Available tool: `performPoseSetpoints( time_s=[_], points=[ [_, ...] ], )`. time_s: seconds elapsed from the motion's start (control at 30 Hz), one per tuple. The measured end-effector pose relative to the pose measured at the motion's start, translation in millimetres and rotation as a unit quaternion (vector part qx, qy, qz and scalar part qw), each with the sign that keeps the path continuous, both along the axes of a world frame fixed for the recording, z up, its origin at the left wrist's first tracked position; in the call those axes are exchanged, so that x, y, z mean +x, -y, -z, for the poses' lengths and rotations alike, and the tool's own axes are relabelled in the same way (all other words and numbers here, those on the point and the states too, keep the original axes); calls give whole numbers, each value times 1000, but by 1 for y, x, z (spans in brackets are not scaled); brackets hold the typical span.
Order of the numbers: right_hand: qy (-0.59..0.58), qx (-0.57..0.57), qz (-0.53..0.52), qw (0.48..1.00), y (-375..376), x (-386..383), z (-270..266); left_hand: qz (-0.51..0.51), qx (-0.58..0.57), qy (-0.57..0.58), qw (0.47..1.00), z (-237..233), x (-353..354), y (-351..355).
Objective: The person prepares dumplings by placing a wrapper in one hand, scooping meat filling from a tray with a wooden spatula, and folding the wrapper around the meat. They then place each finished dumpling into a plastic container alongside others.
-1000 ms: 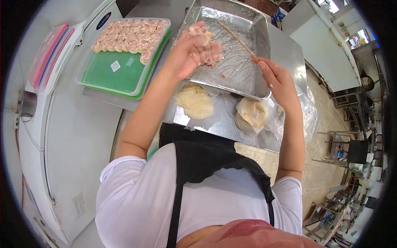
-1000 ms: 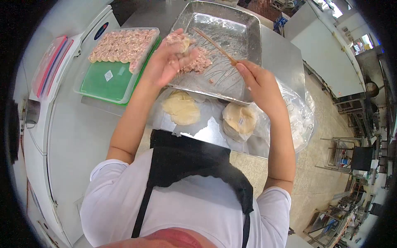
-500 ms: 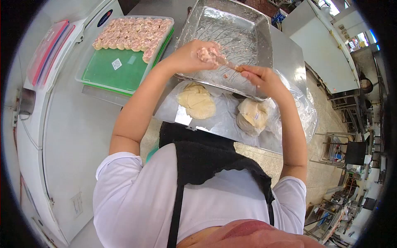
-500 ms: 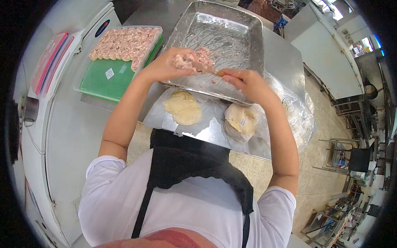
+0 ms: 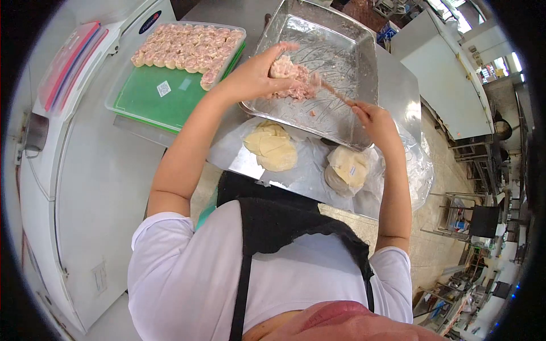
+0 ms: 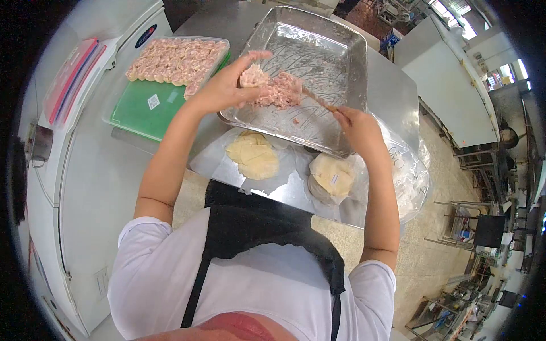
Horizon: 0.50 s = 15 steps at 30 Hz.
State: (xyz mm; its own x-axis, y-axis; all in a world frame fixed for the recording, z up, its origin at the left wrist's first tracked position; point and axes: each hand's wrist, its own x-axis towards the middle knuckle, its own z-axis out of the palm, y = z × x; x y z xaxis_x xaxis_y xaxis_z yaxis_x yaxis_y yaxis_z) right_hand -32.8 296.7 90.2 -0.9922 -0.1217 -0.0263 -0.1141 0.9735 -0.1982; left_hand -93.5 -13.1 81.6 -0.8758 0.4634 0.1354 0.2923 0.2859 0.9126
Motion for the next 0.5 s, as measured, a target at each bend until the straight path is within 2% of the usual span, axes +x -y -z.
performPoseSetpoints(
  time_s=[0.03,0.07,0.13,0.17,0.23,0.27,0.37,0.43,0.5],
  points=[
    [-10,-119,6,993,3,7,-11,11,10,-109,994,-3,3,0],
    [-20,-237,12,971,8,12,-19,12,11,-108,994,-2,1,-2],
    [-14,-251,3,968,19,25,-33,61,46,-225,971,0,-7,-7],
    [-8,-265,-8,964,23,29,-35,64,46,-225,971,-1,-9,-9],
    [-11,-279,5,960,30,33,-29,102,86,-106,985,-3,-11,-14],
    [-12,-292,13,956,31,33,-27,102,87,-106,985,-4,-12,-16],
    [-66,-296,16,953,22,29,-39,47,60,-172,982,-2,-14,-17],
    [-95,-287,31,953,15,24,-43,-36,-6,-204,978,13,-21,-16],
    [-125,-276,47,952,15,12,-39,-48,-31,-172,983,24,-30,-14]
  ],
)
